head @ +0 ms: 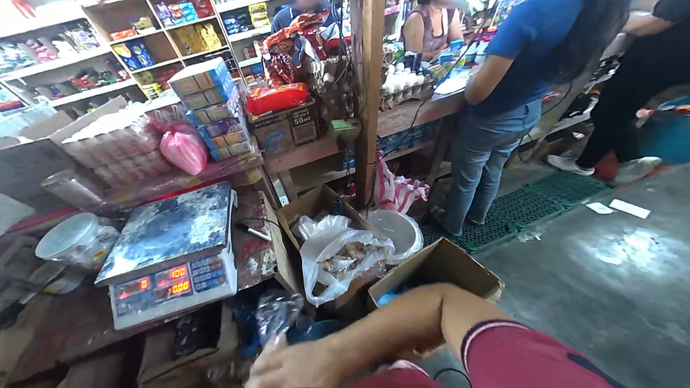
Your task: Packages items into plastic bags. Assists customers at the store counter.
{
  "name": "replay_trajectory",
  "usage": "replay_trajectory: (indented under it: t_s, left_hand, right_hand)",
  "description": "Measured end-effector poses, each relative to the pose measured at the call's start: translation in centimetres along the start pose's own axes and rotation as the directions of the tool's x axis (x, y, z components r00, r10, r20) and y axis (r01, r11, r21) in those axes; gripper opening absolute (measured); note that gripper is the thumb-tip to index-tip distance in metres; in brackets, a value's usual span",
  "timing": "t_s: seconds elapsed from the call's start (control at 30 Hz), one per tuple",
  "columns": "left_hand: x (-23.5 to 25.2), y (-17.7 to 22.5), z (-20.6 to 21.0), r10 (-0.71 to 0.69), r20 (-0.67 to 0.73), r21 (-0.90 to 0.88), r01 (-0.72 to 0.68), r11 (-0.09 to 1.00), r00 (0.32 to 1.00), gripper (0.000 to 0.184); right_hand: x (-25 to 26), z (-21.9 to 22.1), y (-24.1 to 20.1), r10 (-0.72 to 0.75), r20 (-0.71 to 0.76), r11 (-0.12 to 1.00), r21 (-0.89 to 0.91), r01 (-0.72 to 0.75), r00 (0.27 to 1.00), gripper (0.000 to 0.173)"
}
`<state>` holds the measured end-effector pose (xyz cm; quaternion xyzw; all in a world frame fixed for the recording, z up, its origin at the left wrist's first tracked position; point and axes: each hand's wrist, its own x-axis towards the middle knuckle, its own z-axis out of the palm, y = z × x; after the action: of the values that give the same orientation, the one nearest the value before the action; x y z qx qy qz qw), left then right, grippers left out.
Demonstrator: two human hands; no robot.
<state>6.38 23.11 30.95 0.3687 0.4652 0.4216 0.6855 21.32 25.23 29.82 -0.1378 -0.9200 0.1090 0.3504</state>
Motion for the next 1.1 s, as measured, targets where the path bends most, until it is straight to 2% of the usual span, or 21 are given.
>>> replay_trajectory:
  t_s: [0.03, 0.07, 0.17, 0.23, 0.33, 0.47, 0.53, 0.6, 0.63, 0.7, 0.73, 0.77, 0.8, 0.83, 0.87, 0.9, 0.93, 0.97, 1.0, 1.03, 1.1]
  left_hand:
    - [-0.8, -1.4, -0.7, 0.025, 0.101, -0.057, -0.019, 0.998, 0.995, 0.025]
    - [-1.0, -2.9, -1.7, 0.093, 0.248, -0.078, -0.076, 0.994, 0.964, 0.022]
    - [-0.3, -1.8, -0.5, -0.008, 0.201, 0.184, -0.03, 0.982, 0.98, 0.024]
    - [0.5, -1.4, -1.7, -0.025, 0.226, 0.374, -0.063, 0.925, 0.974, 0.021]
    - [0.5, -1.0, -3.0, -0.016, 0.307, 0.602, -0.181, 0.778, 0.952, 0.031]
    - [-0.7, -0.5, -3.4, 0.047, 0.284, 0.789, -0.261, 0.556, 0.958, 0.037]
    - [-1.2, -0.7, -3.8, 0.169, 0.309, 0.806, -0.352, 0.476, 0.936, 0.034]
    - [-1.3, -1.5, -4.7, 0.296, 0.336, 0.794, -0.438, 0.421, 0.894, 0.03]
    - [-1.2, -2.0, -5.1, 0.347, 0.347, 0.775, -0.475, 0.416, 0.871, 0.028]
    - [-0.9, -3.3, -5.3, 0.437, 0.355, 0.738, -0.535, 0.412, 0.826, 0.023]
    - [-0.8, -3.6, -5.1, 0.481, 0.351, 0.723, -0.559, 0.407, 0.804, 0.02]
    - [-0.8, -3.8, -4.7, 0.523, 0.342, 0.713, -0.578, 0.396, 0.78, 0.018]
    - [-0.8, -4.0, -4.4, 0.565, 0.334, 0.715, -0.593, 0.37, 0.754, 0.016]
    - [-0.7, -4.3, -4.0, 0.6, 0.331, 0.725, -0.603, 0.333, 0.729, 0.015]
    - [-0.7, -4.6, -3.8, 0.616, 0.334, 0.737, -0.605, 0.301, 0.713, 0.014]
    - [-0.6, -5.0, -3.6, 0.622, 0.336, 0.749, -0.601, 0.279, 0.707, 0.014]
    - [-0.5, -5.3, -3.5, 0.632, 0.329, 0.759, -0.595, 0.266, 0.702, 0.015]
    - [-0.5, -5.5, -3.5, 0.651, 0.313, 0.771, -0.585, 0.252, 0.692, 0.015]
    - [-0.4, -5.5, -3.7, 0.678, 0.284, 0.789, -0.567, 0.238, 0.678, 0.015]
    - [-0.4, -5.3, -4.0, 0.701, 0.253, 0.808, -0.545, 0.226, 0.666, 0.015]
    - [-0.2, -5.1, -4.6, 0.725, 0.218, 0.843, -0.501, 0.197, 0.653, 0.015]
  right_hand:
    - [0.0, 0.2, 0.8, 0.017, 0.149, 0.996, -0.085, -0.005, 0.989, 0.06]
    - [-0.1, 0.1, 1.8, 0.012, 0.2, 0.987, -0.16, 0.021, 0.98, 0.06]
    - [-0.7, -0.7, 4.8, -0.055, 0.227, 0.976, -0.194, 0.101, 0.972, 0.055]
    - [-1.0, -1.2, 6.3, -0.097, 0.269, 0.969, -0.194, 0.153, 0.958, 0.051]
    - [-1.2, -1.9, 7.2, -0.137, 0.37, 0.965, -0.161, 0.209, 0.919, 0.042]
    - [-1.8, -2.2, 7.6, -0.192, 0.423, 0.962, -0.096, 0.254, 0.886, 0.015]
    - [-2.0, -2.4, 7.3, -0.099, 0.41, 0.993, -0.023, 0.119, 0.907, 0.018]
    - [-1.7, -3.2, 6.4, 0.111, 0.443, 0.959, 0.188, -0.213, 0.89, 0.029]
    - [-1.5, -3.5, 5.8, 0.217, 0.475, 0.854, 0.332, -0.402, 0.853, 0.032]
    - [-0.7, -3.9, 3.9, 0.407, 0.541, 0.489, 0.552, -0.676, 0.736, 0.032]
    - [-0.2, -3.9, 2.9, 0.473, 0.574, 0.258, 0.635, -0.728, 0.668, 0.03]
    - [0.1, -3.6, 1.9, 0.514, 0.594, 0.055, 0.698, -0.714, 0.619, 0.028]
    - [0.4, -3.5, 1.4, 0.513, 0.603, -0.058, 0.734, -0.677, 0.61, 0.027]
    - [0.3, -3.2, 1.4, 0.506, 0.57, -0.042, 0.766, -0.641, 0.648, 0.025]
    - [0.1, -3.1, 1.9, 0.485, 0.495, 0.126, 0.776, -0.618, 0.721, 0.025]
    - [-0.2, -3.0, 2.7, 0.426, 0.4, 0.418, 0.709, -0.568, 0.812, 0.028]
    - [-0.5, -3.0, 3.7, 0.348, 0.334, 0.702, 0.527, -0.48, 0.876, 0.033]
    - [-0.9, -2.6, 4.7, 0.273, 0.294, 0.893, 0.277, -0.355, 0.916, 0.032]
    - [-1.6, -2.0, 5.8, 0.207, 0.26, 0.973, 0.043, -0.225, 0.943, 0.026]
    - [-2.4, -1.4, 6.9, 0.152, 0.241, 0.986, -0.108, -0.129, 0.959, 0.02]
    - [-3.5, -1.0, 8.2, 0.121, 0.245, 0.982, -0.173, -0.08, 0.962, 0.018]
